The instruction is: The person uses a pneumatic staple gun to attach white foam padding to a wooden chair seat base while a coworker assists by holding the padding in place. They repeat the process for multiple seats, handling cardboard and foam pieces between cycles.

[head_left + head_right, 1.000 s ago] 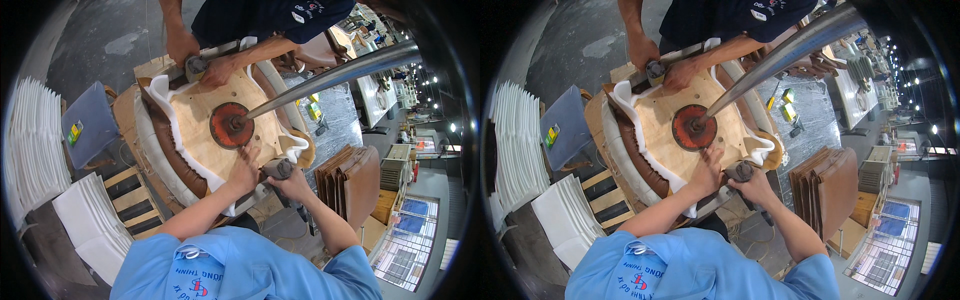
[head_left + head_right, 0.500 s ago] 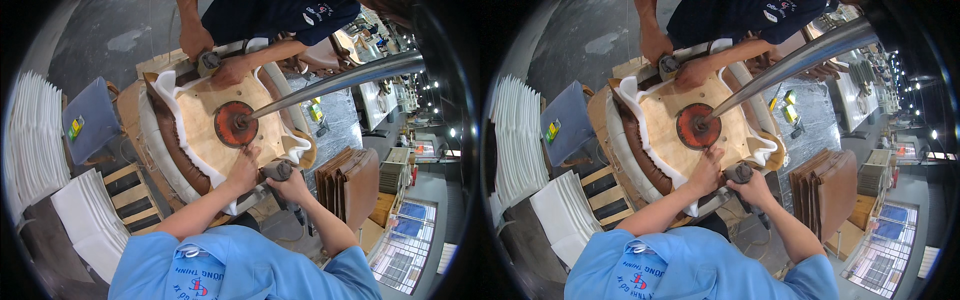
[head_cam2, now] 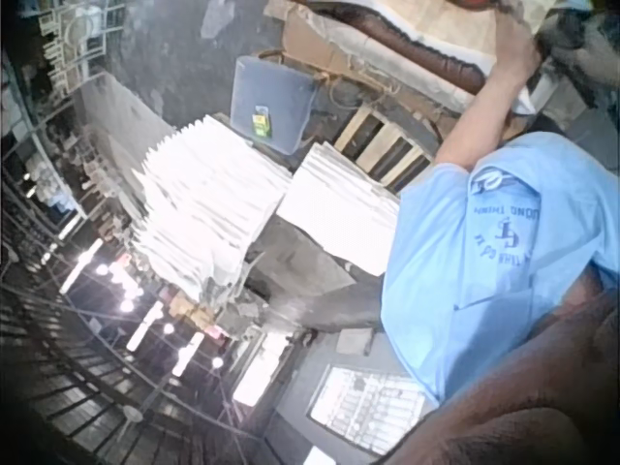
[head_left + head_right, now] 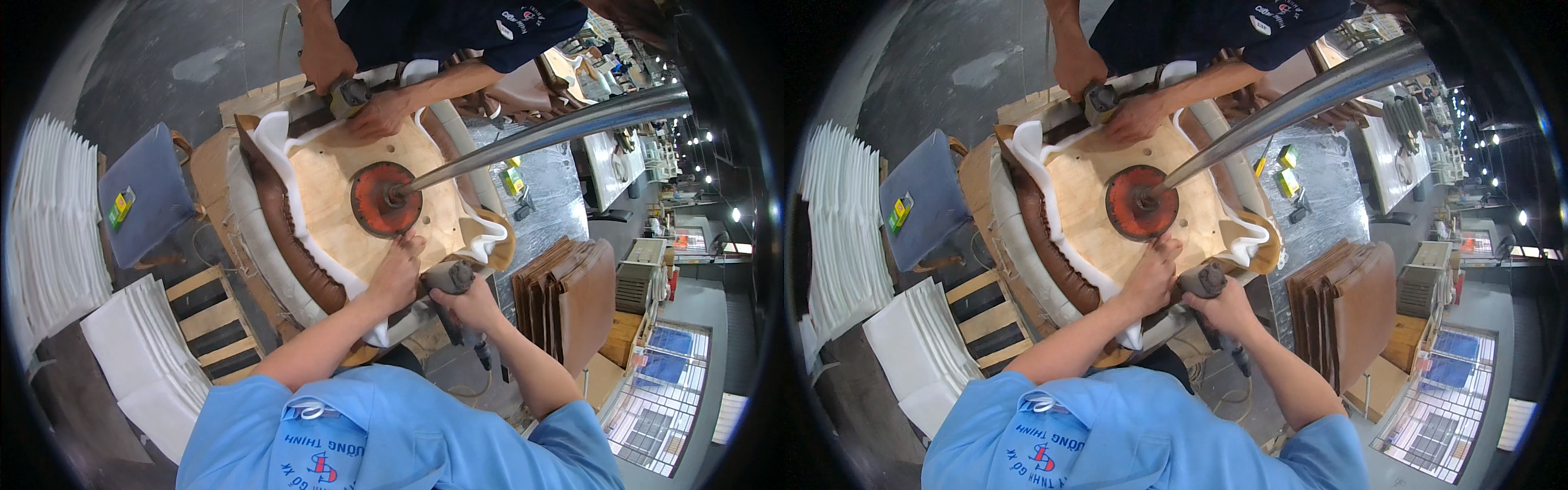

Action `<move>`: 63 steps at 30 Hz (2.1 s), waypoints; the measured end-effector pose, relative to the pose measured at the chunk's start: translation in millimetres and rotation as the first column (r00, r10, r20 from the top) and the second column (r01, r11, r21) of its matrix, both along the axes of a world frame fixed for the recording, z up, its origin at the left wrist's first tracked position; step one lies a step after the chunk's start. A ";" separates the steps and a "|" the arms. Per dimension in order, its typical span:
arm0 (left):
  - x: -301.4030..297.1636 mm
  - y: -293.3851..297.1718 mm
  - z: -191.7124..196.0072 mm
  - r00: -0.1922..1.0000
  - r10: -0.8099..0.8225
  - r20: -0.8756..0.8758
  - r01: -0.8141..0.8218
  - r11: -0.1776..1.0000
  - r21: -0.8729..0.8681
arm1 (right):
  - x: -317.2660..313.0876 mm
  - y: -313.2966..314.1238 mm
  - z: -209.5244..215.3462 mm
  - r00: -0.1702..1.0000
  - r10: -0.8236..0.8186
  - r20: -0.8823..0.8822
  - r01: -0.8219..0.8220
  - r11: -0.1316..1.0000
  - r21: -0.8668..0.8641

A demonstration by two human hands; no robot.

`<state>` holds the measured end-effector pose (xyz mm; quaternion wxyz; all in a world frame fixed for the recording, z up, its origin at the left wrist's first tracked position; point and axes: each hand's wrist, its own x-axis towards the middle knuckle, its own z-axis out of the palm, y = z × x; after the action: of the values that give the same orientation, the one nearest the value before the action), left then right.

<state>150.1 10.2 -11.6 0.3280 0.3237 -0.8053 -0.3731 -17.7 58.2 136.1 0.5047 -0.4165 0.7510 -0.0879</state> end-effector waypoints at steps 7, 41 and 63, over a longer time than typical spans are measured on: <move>42.4 -5.4 14.5 0.999 -0.033 -0.036 0.039 0.986 0.164 | -0.4 6.7 2.8 0.999 -0.045 0.008 0.046 0.999 -0.028; 106.3 134.2 129.6 0.959 -0.211 -0.187 0.281 0.746 0.603 | 23.0 47.9 -9.8 0.992 -0.095 0.085 0.109 0.977 -0.181; -196.1 145.2 92.2 0.828 0.295 -0.477 0.428 0.216 0.877 | -251.2 116.4 -38.1 0.293 -0.287 0.912 0.658 0.752 0.025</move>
<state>-46.0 155.3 80.6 0.2513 0.2939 -0.2699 -0.8818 -268.9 174.5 97.9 0.6782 -0.1463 0.4394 -0.5706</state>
